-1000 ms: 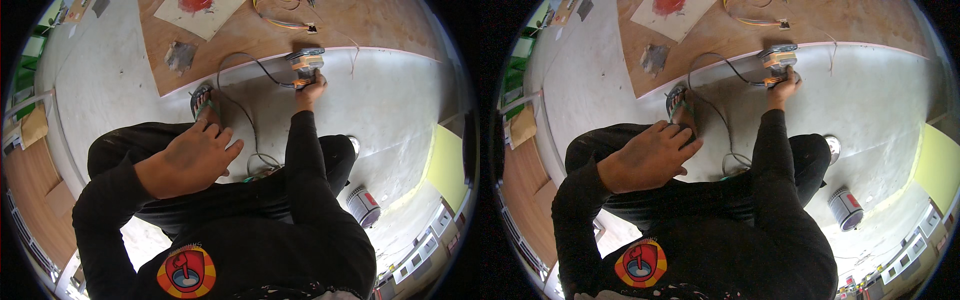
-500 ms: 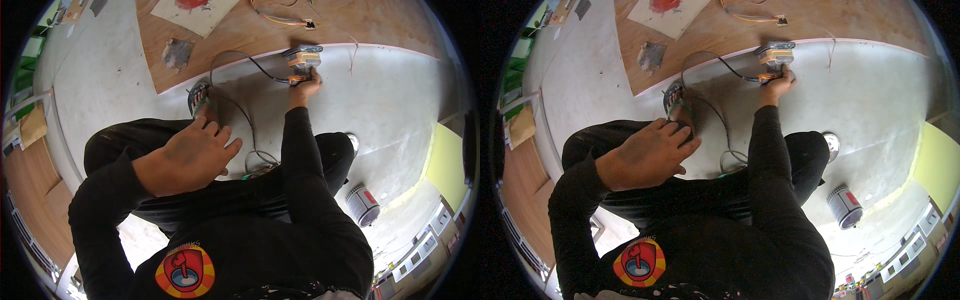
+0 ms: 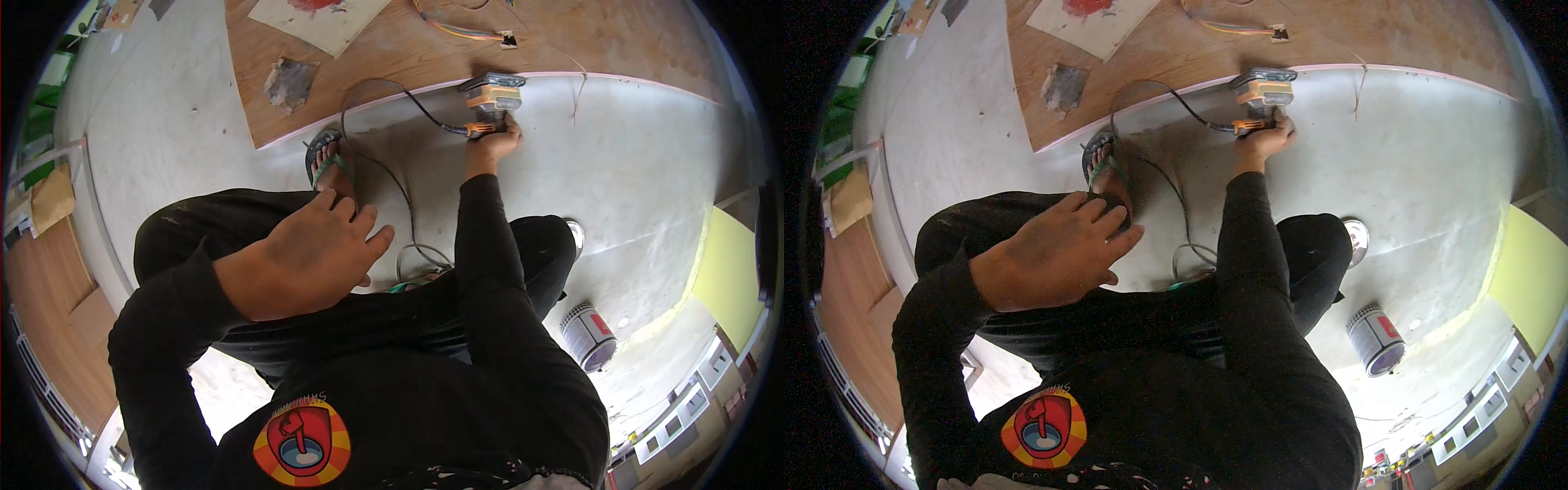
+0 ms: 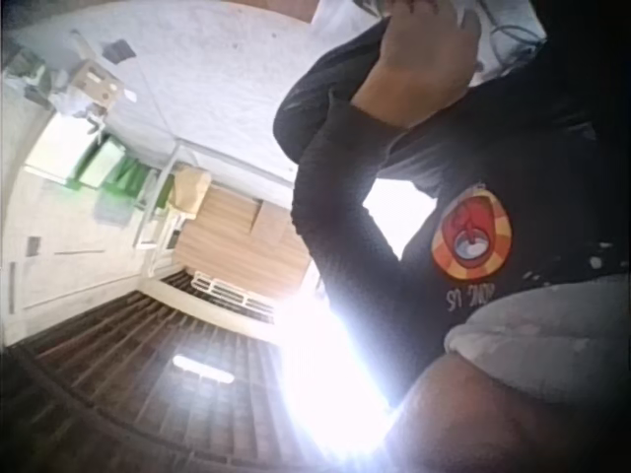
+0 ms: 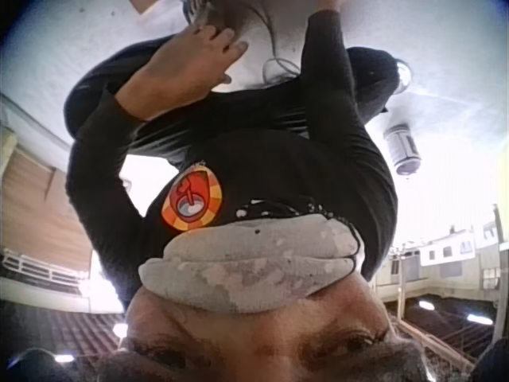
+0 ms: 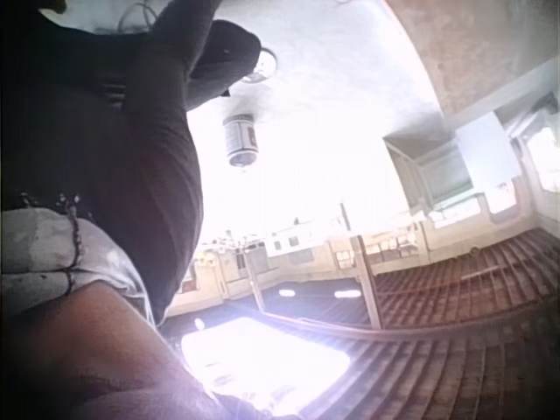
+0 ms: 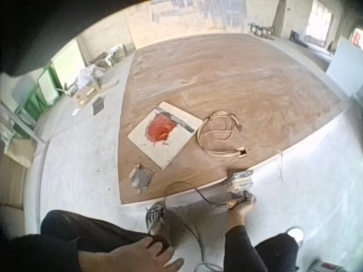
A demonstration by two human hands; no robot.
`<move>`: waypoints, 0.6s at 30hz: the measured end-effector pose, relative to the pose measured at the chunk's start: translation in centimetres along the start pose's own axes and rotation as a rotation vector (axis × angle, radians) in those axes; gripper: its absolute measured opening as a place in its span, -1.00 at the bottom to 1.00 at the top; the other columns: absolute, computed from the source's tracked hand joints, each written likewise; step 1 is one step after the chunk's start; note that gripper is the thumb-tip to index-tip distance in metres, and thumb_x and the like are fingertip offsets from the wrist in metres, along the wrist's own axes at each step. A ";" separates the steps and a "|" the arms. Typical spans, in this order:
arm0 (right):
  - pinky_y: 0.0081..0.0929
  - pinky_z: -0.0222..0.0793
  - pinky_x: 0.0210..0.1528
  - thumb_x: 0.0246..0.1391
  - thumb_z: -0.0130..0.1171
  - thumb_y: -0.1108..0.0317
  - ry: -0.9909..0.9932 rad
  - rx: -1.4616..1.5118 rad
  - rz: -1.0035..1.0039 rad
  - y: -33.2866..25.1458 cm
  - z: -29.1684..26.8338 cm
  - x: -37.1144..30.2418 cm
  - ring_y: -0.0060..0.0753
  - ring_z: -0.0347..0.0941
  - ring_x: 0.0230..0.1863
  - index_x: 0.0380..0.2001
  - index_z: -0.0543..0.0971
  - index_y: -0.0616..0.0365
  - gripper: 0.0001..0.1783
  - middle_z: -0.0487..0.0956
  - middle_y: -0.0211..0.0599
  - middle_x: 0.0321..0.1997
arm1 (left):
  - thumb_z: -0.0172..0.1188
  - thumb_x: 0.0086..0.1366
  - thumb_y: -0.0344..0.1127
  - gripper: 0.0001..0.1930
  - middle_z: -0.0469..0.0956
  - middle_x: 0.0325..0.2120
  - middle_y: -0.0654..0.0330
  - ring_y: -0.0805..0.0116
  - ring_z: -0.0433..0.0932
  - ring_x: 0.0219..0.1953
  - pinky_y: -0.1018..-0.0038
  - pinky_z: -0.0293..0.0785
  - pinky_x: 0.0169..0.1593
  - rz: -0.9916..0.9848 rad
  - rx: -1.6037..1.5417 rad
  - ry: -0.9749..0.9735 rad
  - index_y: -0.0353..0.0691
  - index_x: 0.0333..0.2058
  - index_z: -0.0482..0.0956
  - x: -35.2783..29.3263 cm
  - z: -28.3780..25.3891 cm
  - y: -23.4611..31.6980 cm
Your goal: The person sands the edges and surface of a wooden board using an electric palm sander.
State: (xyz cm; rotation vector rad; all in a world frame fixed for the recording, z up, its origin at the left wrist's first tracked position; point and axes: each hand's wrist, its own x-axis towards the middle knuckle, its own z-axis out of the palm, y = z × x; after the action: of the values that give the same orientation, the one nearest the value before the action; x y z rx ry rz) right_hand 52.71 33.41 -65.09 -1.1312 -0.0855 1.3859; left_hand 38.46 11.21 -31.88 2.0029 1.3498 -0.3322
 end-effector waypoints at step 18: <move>-0.16 0.49 -0.13 0.02 0.07 0.43 -0.109 -0.117 0.092 1.4 -0.6 -4.3 -0.18 0.46 -0.18 -0.18 0.35 0.13 -0.74 0.43 -0.23 -0.21 | 0.32 0.23 -0.12 -0.36 0.49 0.05 -0.10 0.03 0.50 0.10 0.21 0.38 0.20 0.017 -0.014 0.027 -0.33 0.20 0.39 -0.1 0.2 0.3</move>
State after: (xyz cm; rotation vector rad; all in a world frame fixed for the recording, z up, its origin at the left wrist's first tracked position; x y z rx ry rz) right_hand 50.90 29.36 -63.97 -1.1677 -0.1974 1.5413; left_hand 38.69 10.98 -31.86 2.0130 1.3469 -0.2884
